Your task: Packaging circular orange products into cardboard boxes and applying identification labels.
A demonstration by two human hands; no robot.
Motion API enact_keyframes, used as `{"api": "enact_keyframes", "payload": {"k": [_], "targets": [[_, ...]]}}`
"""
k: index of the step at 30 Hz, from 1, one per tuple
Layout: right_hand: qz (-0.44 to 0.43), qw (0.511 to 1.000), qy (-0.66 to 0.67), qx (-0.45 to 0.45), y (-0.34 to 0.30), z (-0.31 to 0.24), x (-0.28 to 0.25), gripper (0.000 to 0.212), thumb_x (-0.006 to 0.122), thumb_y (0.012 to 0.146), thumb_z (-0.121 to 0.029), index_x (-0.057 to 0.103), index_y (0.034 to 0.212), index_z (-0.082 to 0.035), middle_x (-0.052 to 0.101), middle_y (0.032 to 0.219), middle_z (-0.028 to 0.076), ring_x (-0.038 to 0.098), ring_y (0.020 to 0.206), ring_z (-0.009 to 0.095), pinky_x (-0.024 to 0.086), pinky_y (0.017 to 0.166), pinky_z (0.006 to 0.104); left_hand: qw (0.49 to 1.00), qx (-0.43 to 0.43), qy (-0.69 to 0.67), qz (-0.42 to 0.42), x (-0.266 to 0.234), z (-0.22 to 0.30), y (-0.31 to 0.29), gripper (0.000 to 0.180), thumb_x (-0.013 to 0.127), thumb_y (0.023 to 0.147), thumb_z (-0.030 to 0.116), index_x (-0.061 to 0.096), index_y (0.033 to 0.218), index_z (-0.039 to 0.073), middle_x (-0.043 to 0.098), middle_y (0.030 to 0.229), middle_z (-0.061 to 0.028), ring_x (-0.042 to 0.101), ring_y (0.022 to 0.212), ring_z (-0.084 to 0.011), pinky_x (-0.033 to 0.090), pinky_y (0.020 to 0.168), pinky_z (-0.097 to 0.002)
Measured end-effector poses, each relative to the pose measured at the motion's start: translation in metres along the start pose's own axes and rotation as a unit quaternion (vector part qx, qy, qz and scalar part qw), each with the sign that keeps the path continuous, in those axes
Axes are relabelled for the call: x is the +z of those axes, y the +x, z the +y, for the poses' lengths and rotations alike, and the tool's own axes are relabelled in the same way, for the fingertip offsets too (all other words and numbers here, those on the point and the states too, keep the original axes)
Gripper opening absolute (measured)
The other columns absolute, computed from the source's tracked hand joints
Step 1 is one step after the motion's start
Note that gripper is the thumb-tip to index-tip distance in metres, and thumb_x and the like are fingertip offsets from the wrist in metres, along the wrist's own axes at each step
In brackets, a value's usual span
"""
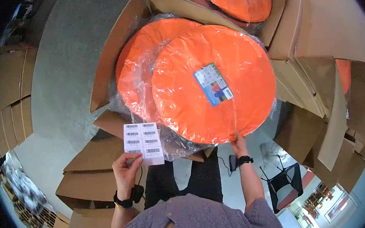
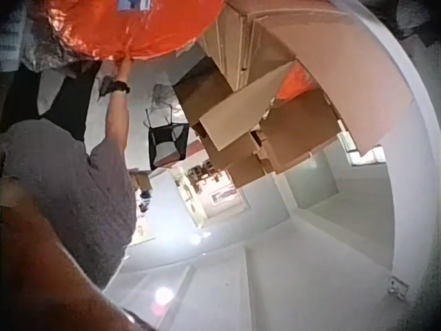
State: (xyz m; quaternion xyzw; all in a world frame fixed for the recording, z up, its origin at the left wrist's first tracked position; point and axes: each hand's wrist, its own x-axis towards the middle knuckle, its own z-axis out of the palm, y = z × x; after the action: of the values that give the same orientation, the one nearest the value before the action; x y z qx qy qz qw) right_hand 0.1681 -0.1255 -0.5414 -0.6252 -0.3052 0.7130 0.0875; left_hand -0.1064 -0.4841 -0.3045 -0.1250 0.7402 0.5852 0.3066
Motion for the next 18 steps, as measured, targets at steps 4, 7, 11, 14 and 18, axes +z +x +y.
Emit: {"api": "enact_keyframes", "payload": {"k": [4, 7, 11, 14, 18], "targets": [[0.055, 0.991, 0.004, -0.119, -0.023, 0.009, 0.039, 0.04, 0.066, 0.082, -0.005, 0.052, 0.119, -0.003, 0.06, 0.111, 0.007, 0.06, 0.097, 0.019, 0.049, 0.085, 0.0343, 1.0, 0.021, -0.015, 0.0, 0.007, 0.008, 0.001, 0.01, 0.066, 0.081, -0.003, 0.065, 0.091, -0.002, 0.066, 0.086, -0.0031, 0.057, 0.075, -0.0059, 0.045, 0.07, -0.0192], [0.038, 0.97, 0.002, -0.239, -0.083, -0.037, 0.088, 0.043, 0.068, 0.08, -0.008, 0.051, 0.119, 0.0, 0.058, 0.113, 0.01, 0.058, 0.097, 0.017, 0.048, 0.083, 0.0319, 0.998, 0.063, 0.006, 0.028, 0.004, 0.03, -0.008, 0.008, 0.065, 0.082, -0.002, 0.064, 0.089, -0.001, 0.065, 0.084, -0.0024, 0.054, 0.071, -0.0047, 0.043, 0.066, -0.0184], [-0.114, 0.942, 0.053, -0.312, -0.176, -0.117, 0.187, 0.038, 0.059, 0.082, -0.006, 0.051, 0.118, 0.0, 0.058, 0.108, 0.007, 0.056, 0.098, 0.018, 0.046, 0.087, 0.0322, 0.977, 0.186, 0.015, 0.106, -0.037, 0.046, -0.016, 0.007, 0.063, 0.085, 0.001, 0.063, 0.092, -0.001, 0.064, 0.09, -0.0038, 0.055, 0.08, -0.0072, 0.044, 0.072, -0.0201], [-0.197, 0.877, 0.002, -0.438, -0.239, -0.19, 0.228, 0.027, 0.061, 0.082, -0.009, 0.056, 0.108, -0.003, 0.059, 0.099, 0.004, 0.056, 0.094, 0.014, 0.045, 0.085, 0.03, 0.967, 0.227, -0.026, 0.109, -0.051, 0.058, -0.026, 0.011, 0.062, 0.087, 0.003, 0.061, 0.096, -0.002, 0.062, 0.096, -0.0061, 0.056, 0.086, -0.0088, 0.046, 0.077, -0.0221], [-0.273, 0.809, -0.081, -0.514, -0.331, -0.264, 0.203, 0.017, 0.059, 0.086, -0.018, 0.061, 0.098, -0.006, 0.06, 0.1, 0.003, 0.057, 0.09, 0.013, 0.045, 0.083, 0.028, 0.951, 0.294, -0.053, 0.085, -0.049, 0.089, -0.034, 0.012, 0.06, 0.088, 0.003, 0.061, 0.098, -0.004, 0.062, 0.096, -0.0064, 0.056, 0.087, -0.0094, 0.046, 0.078, -0.0236]]}}
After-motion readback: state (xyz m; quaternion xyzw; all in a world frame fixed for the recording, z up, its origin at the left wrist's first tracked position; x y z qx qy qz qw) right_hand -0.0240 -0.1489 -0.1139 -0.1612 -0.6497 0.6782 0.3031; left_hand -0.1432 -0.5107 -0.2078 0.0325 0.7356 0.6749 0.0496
